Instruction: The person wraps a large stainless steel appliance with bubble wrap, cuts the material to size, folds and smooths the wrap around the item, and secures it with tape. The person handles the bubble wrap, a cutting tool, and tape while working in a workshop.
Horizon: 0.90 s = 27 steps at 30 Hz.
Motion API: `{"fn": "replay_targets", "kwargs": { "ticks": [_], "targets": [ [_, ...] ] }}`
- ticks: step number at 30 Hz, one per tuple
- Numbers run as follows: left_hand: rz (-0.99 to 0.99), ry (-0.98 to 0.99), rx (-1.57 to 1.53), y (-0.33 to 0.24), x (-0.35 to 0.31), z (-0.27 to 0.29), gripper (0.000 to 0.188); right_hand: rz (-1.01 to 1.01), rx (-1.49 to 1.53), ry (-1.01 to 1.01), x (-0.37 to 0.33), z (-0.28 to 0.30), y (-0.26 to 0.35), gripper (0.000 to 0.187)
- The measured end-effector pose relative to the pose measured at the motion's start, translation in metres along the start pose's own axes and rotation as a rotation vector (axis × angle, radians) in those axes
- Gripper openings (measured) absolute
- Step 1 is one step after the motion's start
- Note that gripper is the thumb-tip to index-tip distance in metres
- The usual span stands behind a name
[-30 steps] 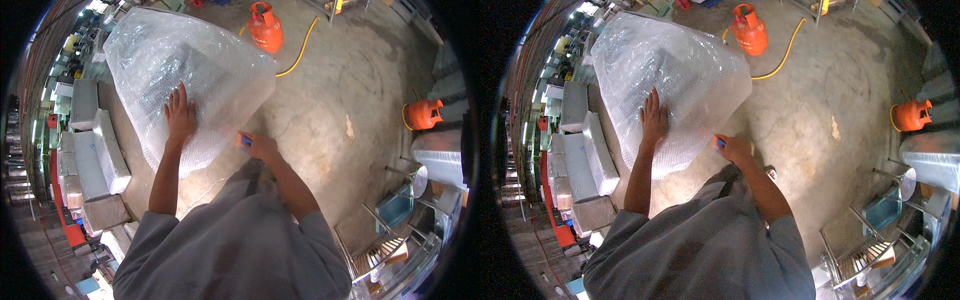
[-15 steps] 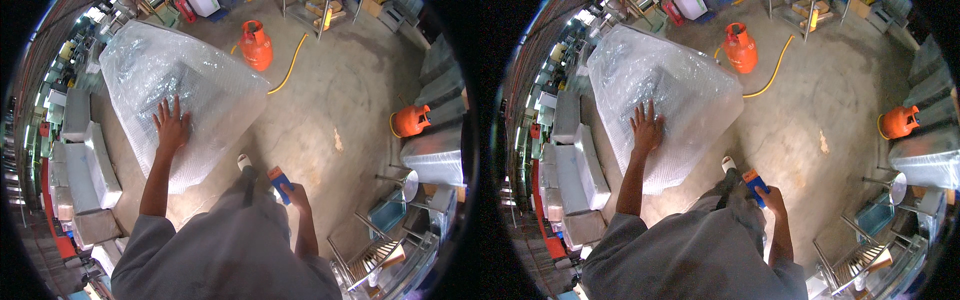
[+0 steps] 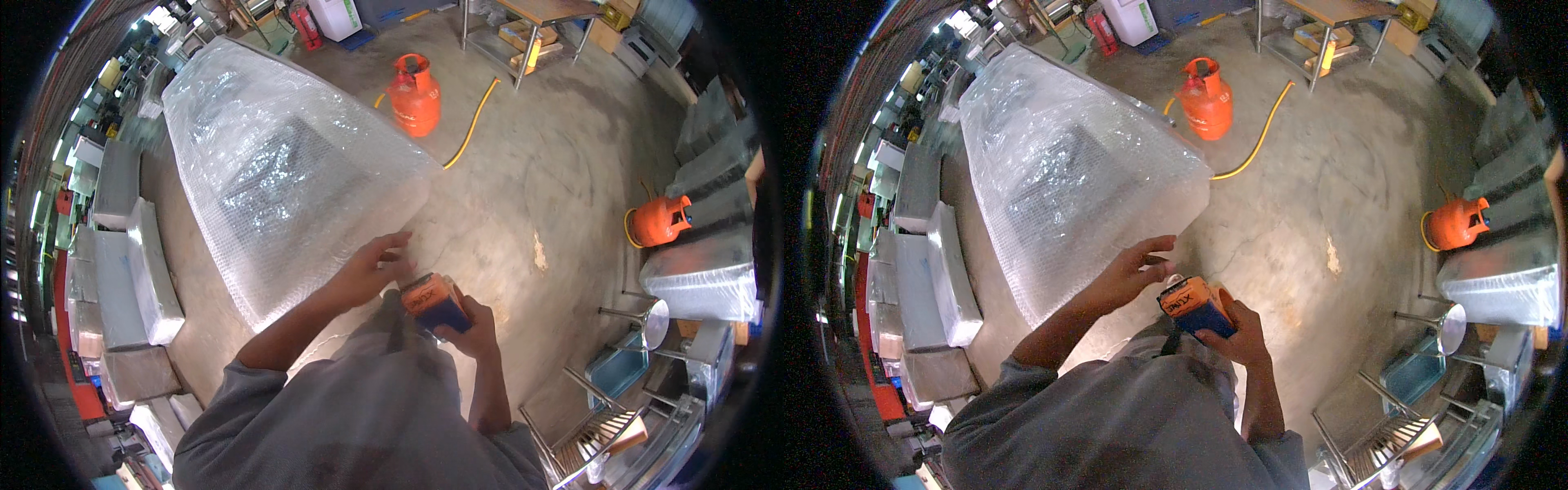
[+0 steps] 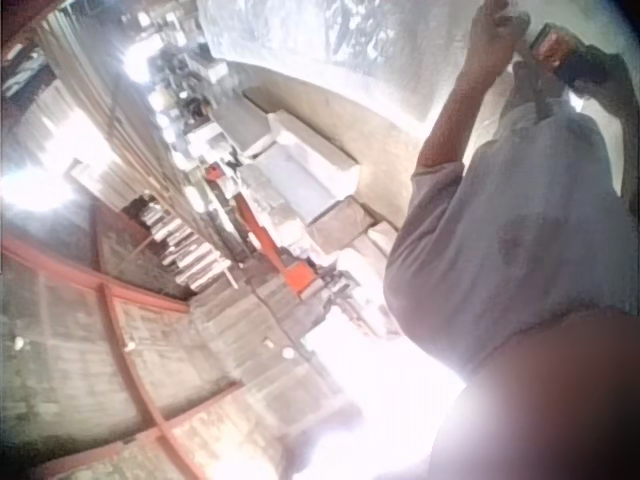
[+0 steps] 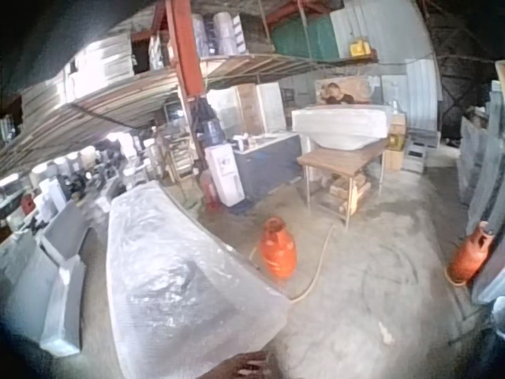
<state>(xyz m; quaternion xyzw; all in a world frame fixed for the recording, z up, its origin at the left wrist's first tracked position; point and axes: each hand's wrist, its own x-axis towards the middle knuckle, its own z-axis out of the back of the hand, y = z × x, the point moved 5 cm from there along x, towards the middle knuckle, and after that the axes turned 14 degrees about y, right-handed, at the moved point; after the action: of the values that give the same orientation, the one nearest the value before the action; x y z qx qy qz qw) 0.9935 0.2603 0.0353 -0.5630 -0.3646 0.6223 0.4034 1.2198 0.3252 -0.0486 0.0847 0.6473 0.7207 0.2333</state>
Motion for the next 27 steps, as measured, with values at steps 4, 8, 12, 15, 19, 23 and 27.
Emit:
{"fn": "replay_targets", "kwargs": {
  "ticks": [4, 8, 12, 15, 19, 23, 27],
  "targets": [
    [0.086, 0.213, -0.163, 0.006, 0.001, -0.001, 0.055, 0.145, 0.024, 0.026, 0.009, 0.007, 0.005, 0.074],
    [0.062, 0.334, -0.126, 0.002, 0.0, -0.004, 0.055, 0.273, -0.119, 0.043, 0.011, 0.01, 0.016, 0.059],
    [0.0, 0.428, -0.129, -0.006, -0.006, -0.011, 0.045, 0.438, -0.093, 0.027, 0.01, 0.011, 0.028, 0.054],
    [-0.062, 0.467, -0.127, -0.011, -0.009, -0.015, 0.034, 0.45, -0.044, 0.009, 0.009, 0.011, 0.031, 0.052],
    [-0.038, 0.374, -0.003, -0.004, -0.011, -0.012, 0.028, 0.353, -0.108, -0.028, 0.005, 0.013, 0.029, 0.051],
    [-0.064, 0.262, 0.088, -0.001, -0.008, -0.008, 0.026, 0.341, -0.044, 0.0, 0.004, 0.011, 0.026, 0.053],
    [-0.094, 0.228, 0.144, -0.004, -0.004, -0.008, 0.027, 0.281, -0.014, 0.018, 0.004, 0.006, 0.019, 0.052]
  ]
}}
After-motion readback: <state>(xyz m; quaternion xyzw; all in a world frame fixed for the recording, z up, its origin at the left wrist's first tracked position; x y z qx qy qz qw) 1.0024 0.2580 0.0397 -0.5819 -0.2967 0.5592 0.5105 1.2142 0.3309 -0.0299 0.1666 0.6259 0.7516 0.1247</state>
